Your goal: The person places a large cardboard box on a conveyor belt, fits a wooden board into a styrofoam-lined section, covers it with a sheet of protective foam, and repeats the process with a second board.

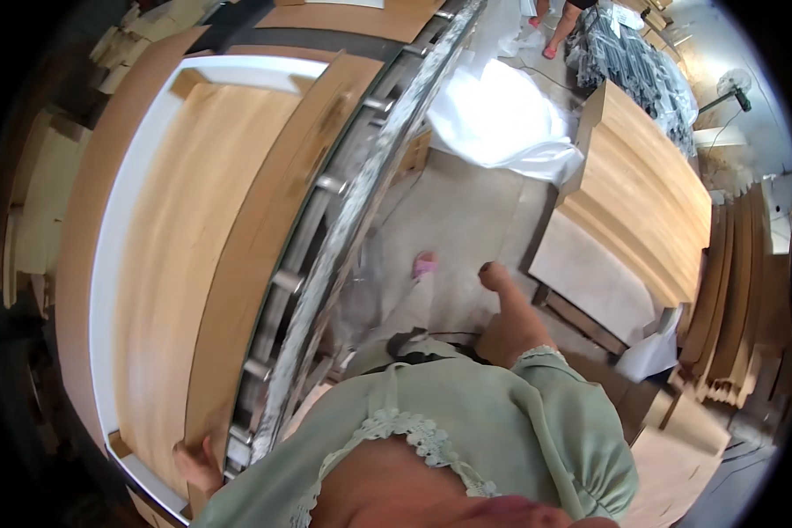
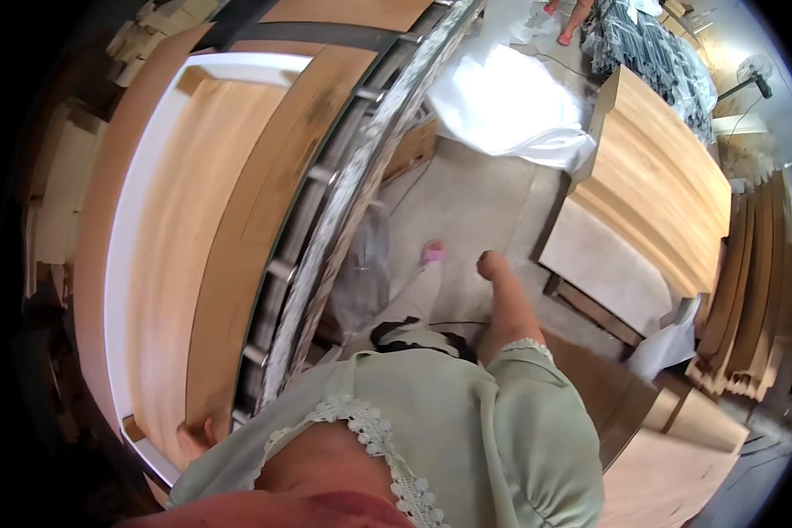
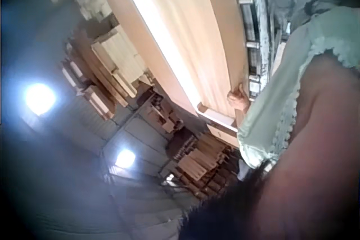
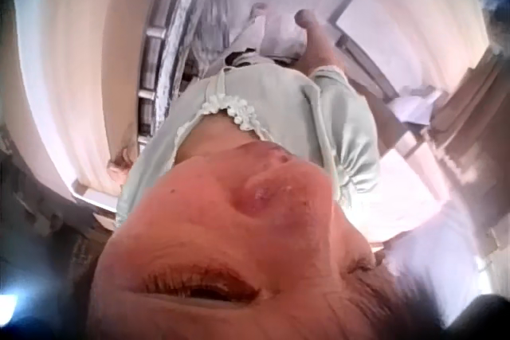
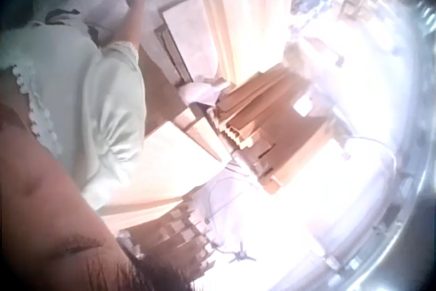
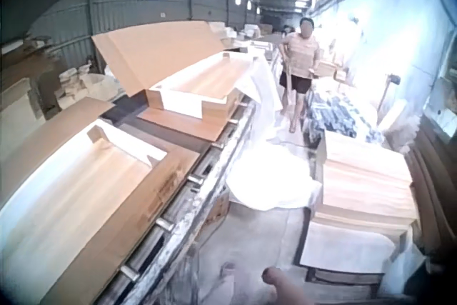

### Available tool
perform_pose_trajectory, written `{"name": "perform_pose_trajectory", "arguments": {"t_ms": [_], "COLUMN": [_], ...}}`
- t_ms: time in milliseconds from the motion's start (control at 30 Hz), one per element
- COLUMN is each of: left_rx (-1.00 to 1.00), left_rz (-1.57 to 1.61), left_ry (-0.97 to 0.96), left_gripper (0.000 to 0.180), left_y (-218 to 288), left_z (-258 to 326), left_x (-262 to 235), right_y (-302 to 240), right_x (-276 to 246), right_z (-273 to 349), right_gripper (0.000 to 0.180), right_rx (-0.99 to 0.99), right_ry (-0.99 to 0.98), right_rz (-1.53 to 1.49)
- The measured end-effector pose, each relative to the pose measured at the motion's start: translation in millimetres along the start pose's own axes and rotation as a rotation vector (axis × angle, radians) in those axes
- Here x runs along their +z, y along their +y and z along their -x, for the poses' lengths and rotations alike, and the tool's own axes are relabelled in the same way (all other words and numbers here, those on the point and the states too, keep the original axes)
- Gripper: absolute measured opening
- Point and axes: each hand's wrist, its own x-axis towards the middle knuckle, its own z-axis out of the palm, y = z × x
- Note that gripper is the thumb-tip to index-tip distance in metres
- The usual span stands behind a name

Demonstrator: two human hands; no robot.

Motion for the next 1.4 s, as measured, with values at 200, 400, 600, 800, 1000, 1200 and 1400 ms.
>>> {"name": "perform_pose_trajectory", "arguments": {"t_ms": [200, 400, 600, 800, 1000, 1200, 1400], "left_rx": [-0.418, -0.665, -1.162, -1.249, -0.977, -1.5, -1.458], "left_rz": [-0.278, 0.255, 0.691, 0.926, 1.5, 0.881, 1.112], "left_ry": [-0.29, -0.777, -1.231, -1.543, -1.694, -1.482, -1.051], "left_gripper": [0.049, 0.038, 0.029, 0.024, 0.047, 0.108, 0.041], "left_y": [96, 275, 437, 646, 894, 1044, 1064], "left_z": [-1, -64, -156, -314, -388, -442, -413], "left_x": [-15, -13, 2, 63, 262, 379, 405], "right_y": [3, 66, 127, 177, 229, 260, 227], "right_x": [-117, -220, -301, -317, -270, -226, -253], "right_z": [-94, -206, -360, -522, -554, -472, -527], "right_gripper": [0.022, 0.019, 0.019, 0.016, 0.072, 0.055, 0.022], "right_rx": [-0.21, -0.191, -0.191, -0.248, -0.254, -0.396, -0.225], "right_ry": [-0.08, 0.188, 0.368, 0.1, -0.472, -0.92, -0.265], "right_rz": [0.004, -0.283, -0.169, 0.102, 0.179, -0.025, -0.409]}}
